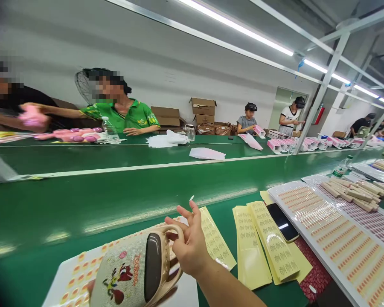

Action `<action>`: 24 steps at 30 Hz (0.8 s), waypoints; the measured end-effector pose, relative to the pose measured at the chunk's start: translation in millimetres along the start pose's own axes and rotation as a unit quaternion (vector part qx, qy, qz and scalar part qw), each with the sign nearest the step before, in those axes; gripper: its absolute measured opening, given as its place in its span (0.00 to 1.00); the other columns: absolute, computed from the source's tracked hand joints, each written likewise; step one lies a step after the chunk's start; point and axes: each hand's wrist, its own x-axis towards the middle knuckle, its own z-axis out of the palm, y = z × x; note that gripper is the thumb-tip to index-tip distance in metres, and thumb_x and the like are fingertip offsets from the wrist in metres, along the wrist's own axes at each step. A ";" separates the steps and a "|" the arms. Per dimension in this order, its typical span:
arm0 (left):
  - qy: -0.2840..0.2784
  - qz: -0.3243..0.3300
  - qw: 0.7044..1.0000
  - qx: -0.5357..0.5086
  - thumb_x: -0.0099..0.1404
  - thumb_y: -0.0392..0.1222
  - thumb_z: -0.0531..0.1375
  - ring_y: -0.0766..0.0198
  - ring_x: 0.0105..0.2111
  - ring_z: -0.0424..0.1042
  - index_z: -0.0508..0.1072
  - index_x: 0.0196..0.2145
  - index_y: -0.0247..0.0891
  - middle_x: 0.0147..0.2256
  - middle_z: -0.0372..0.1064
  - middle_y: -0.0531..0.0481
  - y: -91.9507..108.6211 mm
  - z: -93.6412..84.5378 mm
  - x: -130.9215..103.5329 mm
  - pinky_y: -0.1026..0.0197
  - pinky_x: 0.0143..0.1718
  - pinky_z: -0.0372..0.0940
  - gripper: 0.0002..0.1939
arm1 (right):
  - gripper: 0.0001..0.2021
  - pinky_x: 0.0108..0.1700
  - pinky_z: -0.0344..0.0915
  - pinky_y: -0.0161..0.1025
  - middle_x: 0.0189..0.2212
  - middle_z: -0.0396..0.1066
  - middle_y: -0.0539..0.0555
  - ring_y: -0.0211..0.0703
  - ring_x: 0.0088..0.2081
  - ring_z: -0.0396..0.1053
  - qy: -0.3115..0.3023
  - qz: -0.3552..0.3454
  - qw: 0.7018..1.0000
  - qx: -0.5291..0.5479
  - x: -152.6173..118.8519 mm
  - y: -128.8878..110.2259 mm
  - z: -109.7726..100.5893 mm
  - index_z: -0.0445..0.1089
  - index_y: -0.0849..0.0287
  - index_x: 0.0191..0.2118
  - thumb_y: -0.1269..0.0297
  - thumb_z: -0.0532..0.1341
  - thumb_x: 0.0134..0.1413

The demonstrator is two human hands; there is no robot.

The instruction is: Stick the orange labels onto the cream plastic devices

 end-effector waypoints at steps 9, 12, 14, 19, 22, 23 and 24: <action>0.222 -0.072 0.917 -0.323 0.50 0.72 0.40 0.45 0.45 0.67 0.51 0.56 0.61 0.44 0.71 0.53 28.3 -5.2 -9.9 0.39 0.41 0.65 0.36 | 0.28 0.52 0.56 0.49 0.49 0.62 0.64 0.51 0.52 0.59 -0.015 0.217 0.815 -0.537 -40.3 17.4 -80.5 0.45 0.66 0.60 0.72 0.48 0.52; 0.258 -0.064 0.879 -0.395 0.54 0.59 0.54 0.46 0.44 0.68 0.57 0.55 0.54 0.43 0.72 0.48 30.8 -6.3 -6.6 0.39 0.45 0.62 0.31 | 0.30 0.54 0.54 0.43 0.56 0.54 0.62 0.50 0.57 0.52 -0.045 0.277 0.792 -0.542 -54.6 28.0 -90.4 0.42 0.65 0.61 0.73 0.50 0.51; 0.257 -0.057 0.860 -0.437 0.55 0.47 0.58 0.48 0.42 0.70 0.59 0.54 0.50 0.42 0.72 0.47 24.7 -2.1 -6.4 0.38 0.47 0.58 0.28 | 0.32 0.54 0.54 0.40 0.57 0.53 0.59 0.49 0.58 0.50 -0.050 0.279 0.808 -0.516 -56.0 33.6 -90.8 0.42 0.62 0.61 0.71 0.52 0.50; 0.229 -0.047 0.800 -0.553 0.58 0.41 0.56 0.50 0.39 0.72 0.58 0.54 0.55 0.43 0.72 0.49 6.7 13.8 -7.7 0.37 0.48 0.56 0.25 | 0.17 0.46 0.61 0.39 0.44 0.65 0.58 0.48 0.48 0.62 0.085 0.197 0.849 -0.482 -10.3 37.4 -98.4 0.65 0.61 0.45 0.62 0.56 0.47; 0.209 -0.027 0.772 -0.599 0.59 0.47 0.55 0.51 0.38 0.72 0.56 0.55 0.55 0.43 0.72 0.48 1.5 23.6 -7.6 0.41 0.48 0.59 0.25 | 0.09 0.37 0.63 0.37 0.36 0.67 0.56 0.44 0.38 0.66 0.124 0.206 0.836 -0.493 38.0 46.3 -106.5 0.67 0.60 0.30 0.60 0.56 0.48; 0.200 -0.018 0.768 -0.608 0.60 0.48 0.55 0.52 0.38 0.73 0.56 0.55 0.55 0.44 0.71 0.48 0.0 25.9 -7.5 0.43 0.47 0.60 0.25 | 0.08 0.35 0.63 0.37 0.34 0.67 0.55 0.43 0.35 0.66 0.129 0.215 0.829 -0.499 52.5 51.7 -108.8 0.66 0.61 0.28 0.61 0.56 0.49; 0.187 -0.015 0.765 -0.616 0.60 0.48 0.54 0.52 0.38 0.73 0.56 0.55 0.55 0.44 0.71 0.48 -1.6 27.5 -7.2 0.44 0.47 0.60 0.25 | 0.08 0.33 0.63 0.36 0.31 0.67 0.54 0.40 0.33 0.66 0.133 0.226 0.822 -0.505 65.0 57.8 -111.1 0.66 0.61 0.26 0.62 0.56 0.50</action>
